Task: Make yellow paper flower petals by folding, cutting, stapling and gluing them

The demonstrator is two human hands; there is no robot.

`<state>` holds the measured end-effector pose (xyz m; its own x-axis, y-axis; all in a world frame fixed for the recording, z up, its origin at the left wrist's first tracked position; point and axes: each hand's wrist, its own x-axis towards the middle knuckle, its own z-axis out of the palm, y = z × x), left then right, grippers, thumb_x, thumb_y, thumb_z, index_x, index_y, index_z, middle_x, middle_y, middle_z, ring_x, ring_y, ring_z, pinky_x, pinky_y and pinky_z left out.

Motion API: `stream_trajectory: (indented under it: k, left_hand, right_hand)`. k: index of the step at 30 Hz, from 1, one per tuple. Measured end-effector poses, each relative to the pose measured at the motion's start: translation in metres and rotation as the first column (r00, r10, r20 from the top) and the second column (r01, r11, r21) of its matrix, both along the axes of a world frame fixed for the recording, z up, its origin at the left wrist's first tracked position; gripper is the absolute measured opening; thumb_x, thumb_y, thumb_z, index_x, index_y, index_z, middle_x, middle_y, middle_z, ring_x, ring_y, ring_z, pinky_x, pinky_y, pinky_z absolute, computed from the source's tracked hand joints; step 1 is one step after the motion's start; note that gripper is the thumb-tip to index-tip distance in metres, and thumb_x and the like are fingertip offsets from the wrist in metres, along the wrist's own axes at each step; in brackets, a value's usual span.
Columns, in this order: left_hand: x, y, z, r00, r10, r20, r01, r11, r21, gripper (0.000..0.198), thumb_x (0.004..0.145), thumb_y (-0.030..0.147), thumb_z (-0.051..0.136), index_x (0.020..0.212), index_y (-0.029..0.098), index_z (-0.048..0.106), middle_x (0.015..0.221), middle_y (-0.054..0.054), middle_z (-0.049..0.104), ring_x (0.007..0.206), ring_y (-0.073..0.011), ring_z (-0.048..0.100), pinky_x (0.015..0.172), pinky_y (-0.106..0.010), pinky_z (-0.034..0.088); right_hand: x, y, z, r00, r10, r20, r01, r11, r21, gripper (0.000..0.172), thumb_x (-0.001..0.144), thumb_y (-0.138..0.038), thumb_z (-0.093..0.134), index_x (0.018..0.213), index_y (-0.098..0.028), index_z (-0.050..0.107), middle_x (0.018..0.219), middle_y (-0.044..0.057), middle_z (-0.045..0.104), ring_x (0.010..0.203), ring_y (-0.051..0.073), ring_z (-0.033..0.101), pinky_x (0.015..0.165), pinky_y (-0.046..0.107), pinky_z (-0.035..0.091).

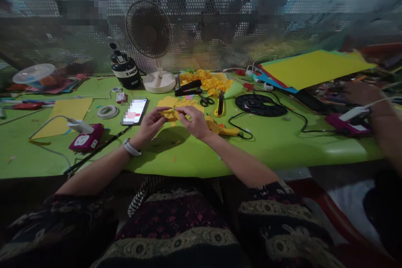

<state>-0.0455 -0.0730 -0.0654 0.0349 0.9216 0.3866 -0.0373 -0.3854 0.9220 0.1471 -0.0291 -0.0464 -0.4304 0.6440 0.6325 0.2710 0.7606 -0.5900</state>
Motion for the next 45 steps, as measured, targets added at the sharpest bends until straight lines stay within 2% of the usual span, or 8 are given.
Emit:
stream_trajectory:
  k: [4,10,13,16,19,22,32,45]
  left_hand:
    - [-0.002,0.0,0.001,0.984,0.134,-0.121,-0.12,0.986,0.12,0.022,0.081,0.019,0.069,0.103,0.017,0.067,0.103,-0.007,0.071,0.089,-0.0149,0.069,0.081,-0.028,0.057]
    - [-0.004,-0.002,0.0,0.95,0.18,-0.255,-0.134,0.973,0.187,0.016,0.08,0.02,0.071,0.096,0.017,0.072,0.094,-0.008,0.074,0.085,-0.0175,0.071,0.078,-0.031,0.058]
    - [-0.002,-0.006,0.004,0.974,0.117,-0.197,-0.097,0.989,0.107,0.025,0.08,0.025,0.074,0.103,0.016,0.072,0.1,-0.009,0.074,0.088,-0.0184,0.071,0.079,-0.031,0.059]
    - [-0.002,-0.008,0.009,1.0,0.007,-0.018,-0.008,1.0,-0.021,0.043,0.082,0.033,0.074,0.121,0.017,0.067,0.104,-0.009,0.073,0.091,-0.0187,0.07,0.077,-0.03,0.061]
    - [-0.003,-0.006,0.012,0.985,-0.008,0.172,0.029,0.993,-0.115,0.047,0.087,0.038,0.067,0.13,0.02,0.061,0.105,-0.007,0.071,0.092,-0.0192,0.07,0.073,-0.031,0.062]
    - [-0.006,-0.003,0.012,0.965,0.021,0.26,0.023,0.986,-0.166,0.043,0.087,0.035,0.064,0.128,0.02,0.062,0.104,-0.007,0.071,0.093,-0.0195,0.07,0.073,-0.031,0.063]
    - [-0.009,0.001,0.01,0.963,-0.026,0.269,0.082,0.976,-0.2,0.033,0.084,0.034,0.067,0.113,0.018,0.07,0.101,-0.007,0.072,0.09,-0.0182,0.07,0.075,-0.033,0.062]
    - [-0.007,-0.001,0.009,0.974,-0.032,0.225,0.069,0.985,-0.157,0.029,0.087,0.035,0.067,0.111,0.019,0.07,0.097,-0.005,0.07,0.085,-0.0162,0.069,0.074,-0.033,0.064]
  right_hand:
    - [-0.002,-0.002,-0.002,0.997,0.017,-0.069,-0.027,0.988,-0.15,0.027,0.09,-0.031,0.055,0.108,-0.018,0.071,0.095,0.007,0.075,0.084,0.02,0.07,0.079,0.036,0.058]
    - [-0.004,-0.003,-0.005,0.995,0.063,-0.076,-0.076,0.981,-0.177,0.027,0.087,-0.029,0.057,0.107,-0.019,0.071,0.093,0.006,0.074,0.083,0.019,0.069,0.08,0.036,0.057]
    - [-0.004,-0.002,-0.004,0.994,0.047,-0.096,-0.067,0.974,-0.217,0.027,0.087,-0.029,0.057,0.107,-0.017,0.071,0.092,0.007,0.073,0.082,0.018,0.068,0.079,0.035,0.057]
    - [-0.003,0.001,-0.003,0.985,0.03,-0.172,-0.085,0.944,-0.317,0.027,0.085,-0.029,0.059,0.106,-0.015,0.07,0.09,0.007,0.072,0.079,0.018,0.067,0.077,0.035,0.057]
    - [-0.002,0.004,0.0,0.961,0.054,-0.273,-0.178,0.873,-0.453,0.024,0.084,-0.03,0.062,0.103,-0.016,0.069,0.09,0.006,0.072,0.08,0.017,0.067,0.078,0.036,0.058]
    - [-0.003,0.005,0.002,0.931,0.05,-0.363,-0.255,0.799,-0.545,0.022,0.081,-0.03,0.068,0.099,-0.018,0.07,0.093,0.005,0.072,0.082,0.016,0.067,0.083,0.036,0.059]
    - [-0.006,0.009,0.0,0.867,-0.029,-0.498,-0.359,0.656,-0.663,0.017,0.073,-0.025,0.074,0.089,-0.019,0.073,0.089,0.002,0.073,0.078,0.014,0.066,0.083,0.034,0.059]
    - [-0.005,0.01,-0.001,0.864,-0.03,-0.503,-0.372,0.635,-0.677,0.017,0.069,-0.024,0.075,0.086,-0.019,0.074,0.085,0.001,0.073,0.073,0.013,0.065,0.08,0.033,0.058]
